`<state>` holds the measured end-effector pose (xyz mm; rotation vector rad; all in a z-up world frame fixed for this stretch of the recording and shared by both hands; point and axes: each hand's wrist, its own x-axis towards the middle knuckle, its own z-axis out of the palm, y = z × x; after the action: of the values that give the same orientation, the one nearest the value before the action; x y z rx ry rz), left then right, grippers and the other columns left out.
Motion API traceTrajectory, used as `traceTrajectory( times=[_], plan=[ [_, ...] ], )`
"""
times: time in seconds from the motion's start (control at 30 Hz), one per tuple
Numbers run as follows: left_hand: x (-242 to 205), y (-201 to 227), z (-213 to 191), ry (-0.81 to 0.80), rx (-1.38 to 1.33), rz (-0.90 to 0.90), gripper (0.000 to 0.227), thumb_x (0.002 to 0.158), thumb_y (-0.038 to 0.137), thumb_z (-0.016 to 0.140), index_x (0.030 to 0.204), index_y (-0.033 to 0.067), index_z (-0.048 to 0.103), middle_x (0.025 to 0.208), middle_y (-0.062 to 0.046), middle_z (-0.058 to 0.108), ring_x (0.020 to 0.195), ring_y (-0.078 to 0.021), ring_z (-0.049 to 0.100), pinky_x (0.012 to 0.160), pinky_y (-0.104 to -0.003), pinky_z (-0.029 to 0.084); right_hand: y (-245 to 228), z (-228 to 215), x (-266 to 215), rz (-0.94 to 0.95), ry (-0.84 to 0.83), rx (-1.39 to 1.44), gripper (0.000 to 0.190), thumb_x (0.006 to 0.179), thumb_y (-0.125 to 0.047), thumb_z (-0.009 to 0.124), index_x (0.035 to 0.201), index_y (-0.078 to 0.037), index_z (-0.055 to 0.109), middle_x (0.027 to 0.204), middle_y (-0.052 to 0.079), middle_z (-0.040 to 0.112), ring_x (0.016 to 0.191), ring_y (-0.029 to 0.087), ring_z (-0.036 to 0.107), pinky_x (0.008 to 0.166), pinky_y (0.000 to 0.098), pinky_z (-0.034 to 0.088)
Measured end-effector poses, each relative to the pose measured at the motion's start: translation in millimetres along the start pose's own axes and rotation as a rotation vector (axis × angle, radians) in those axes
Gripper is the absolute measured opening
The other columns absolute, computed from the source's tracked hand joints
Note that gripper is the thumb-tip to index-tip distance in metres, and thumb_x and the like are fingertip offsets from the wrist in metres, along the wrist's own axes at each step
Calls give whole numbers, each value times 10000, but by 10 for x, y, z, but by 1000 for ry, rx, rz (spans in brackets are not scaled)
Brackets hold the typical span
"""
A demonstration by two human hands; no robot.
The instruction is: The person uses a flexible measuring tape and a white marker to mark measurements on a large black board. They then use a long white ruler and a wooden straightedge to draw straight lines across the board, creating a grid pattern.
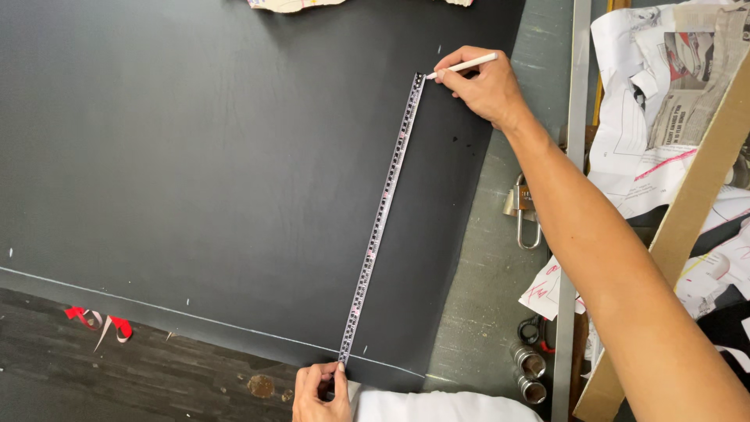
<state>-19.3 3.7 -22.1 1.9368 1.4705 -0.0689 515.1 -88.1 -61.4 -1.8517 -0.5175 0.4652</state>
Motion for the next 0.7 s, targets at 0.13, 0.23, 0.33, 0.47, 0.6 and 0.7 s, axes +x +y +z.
traceTrajectory(
  times=[0.13,0.23,0.33,0.47,0.6,0.7],
  plan=[
    [-24,1,35,7,14,0,40,785,108,809,806,82,788,774,-9,626,634,-105,658,548,-261,567,-9,-30,-18,39,6,-33,89,967,-125,739,990,-41,758,844,10,729,713,49,622,617,223,489],
    [-1,-20,25,9,22,15,46,776,104,819,797,78,788,764,-11,626,636,-110,651,548,-268,557,7,-28,-8,-34,-14,-46,75,961,-104,727,979,-34,748,837,-3,722,709,39,632,626,210,502],
    [2,-42,18,20,19,23,44,769,99,821,788,80,786,761,-7,632,630,-104,652,550,-259,560,2,12,38,-87,-7,-83,70,963,-94,737,977,-25,743,838,5,718,723,43,627,645,217,498],
    [-26,-52,57,33,-23,21,36,780,92,813,786,83,780,761,-13,621,614,-100,650,536,-251,551,22,-52,9,-104,-27,-71,71,968,-93,738,983,-24,750,845,5,712,752,54,620,670,235,495],
    [9,-143,90,82,-7,125,64,741,92,834,740,87,770,728,3,632,616,-96,631,515,-252,524,32,15,70,-138,-4,-95,82,957,-94,748,958,-13,737,837,7,704,758,65,628,689,237,506],
    [-9,-381,204,110,-29,155,75,732,81,833,733,89,759,722,6,627,603,-92,623,509,-244,518,22,24,62,-127,18,-156,90,959,-98,748,973,-10,759,832,20,718,752,72,626,677,244,503]
  ],
)
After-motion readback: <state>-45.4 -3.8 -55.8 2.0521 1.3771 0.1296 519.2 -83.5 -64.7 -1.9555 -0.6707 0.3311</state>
